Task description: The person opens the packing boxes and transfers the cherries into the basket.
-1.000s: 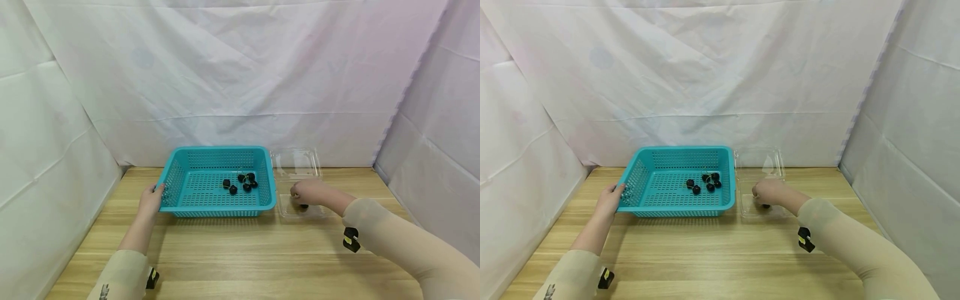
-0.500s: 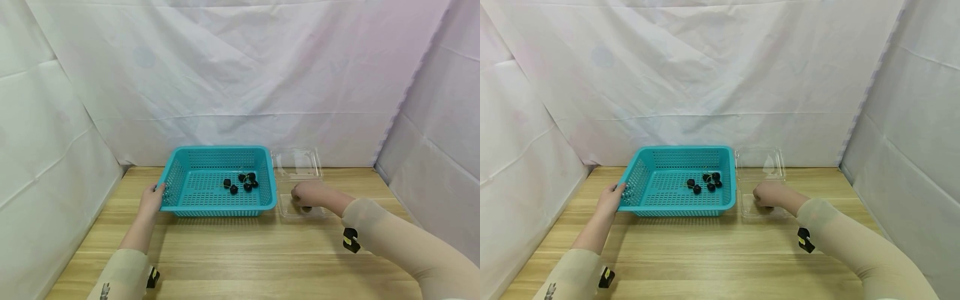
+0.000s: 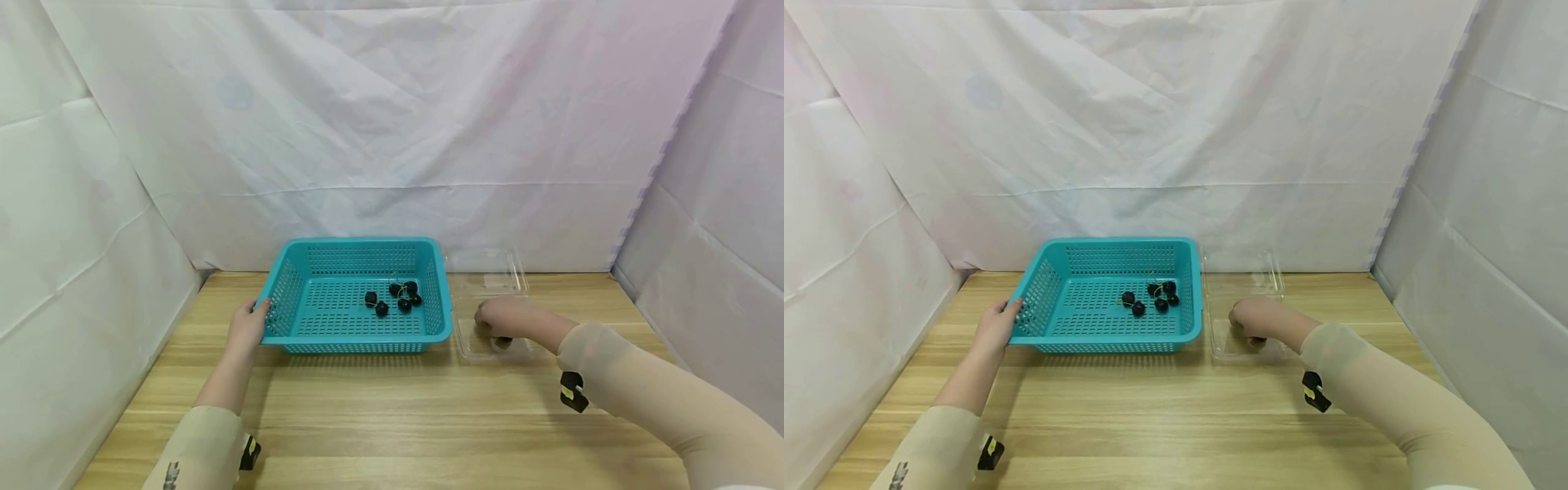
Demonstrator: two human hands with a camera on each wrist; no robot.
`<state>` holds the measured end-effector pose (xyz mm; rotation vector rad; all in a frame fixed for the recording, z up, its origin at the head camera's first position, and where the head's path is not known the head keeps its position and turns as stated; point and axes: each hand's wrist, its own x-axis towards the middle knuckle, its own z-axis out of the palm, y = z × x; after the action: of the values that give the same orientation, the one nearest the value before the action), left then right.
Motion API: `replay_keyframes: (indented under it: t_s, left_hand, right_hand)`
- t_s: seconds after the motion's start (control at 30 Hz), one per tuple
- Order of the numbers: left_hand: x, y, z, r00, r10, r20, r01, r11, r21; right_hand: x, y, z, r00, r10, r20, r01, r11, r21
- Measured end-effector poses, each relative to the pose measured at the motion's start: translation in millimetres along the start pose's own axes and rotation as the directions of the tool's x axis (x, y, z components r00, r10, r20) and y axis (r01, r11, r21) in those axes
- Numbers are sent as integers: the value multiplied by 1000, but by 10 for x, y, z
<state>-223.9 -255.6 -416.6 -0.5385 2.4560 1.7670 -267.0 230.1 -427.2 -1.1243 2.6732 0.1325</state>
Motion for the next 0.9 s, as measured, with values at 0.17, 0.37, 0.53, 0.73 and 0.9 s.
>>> replay_keyframes:
  t_s: [0.17, 0.37, 0.53, 0.73, 0.9]
  left_hand:
    - [-7, -4, -3, 1000, 2, 0, -2, 1000, 6]
    - [2, -14, 1, 1000, -7, -1, 7, 1000, 9]
    - [6, -21, 5, 1000, -2, 0, 2, 1000, 2]
    - [11, -16, 0, 1000, -8, -3, 8, 1000, 2]
    - [14, -18, 1, 1000, -9, -2, 9, 1000, 1]
  right_hand:
    - [-1, -10, -1, 1000, -10, 17, 10, 1000, -5]
    - [-12, -56, -31, 993, 81, 86, -87, 994, 66]
    - [-31, -73, -24, 985, 130, 114, -143, 983, 117]
    - [-33, -66, -3, 985, 129, 116, -142, 983, 114]
    - [-20, -38, 37, 984, 123, 132, -138, 983, 118]
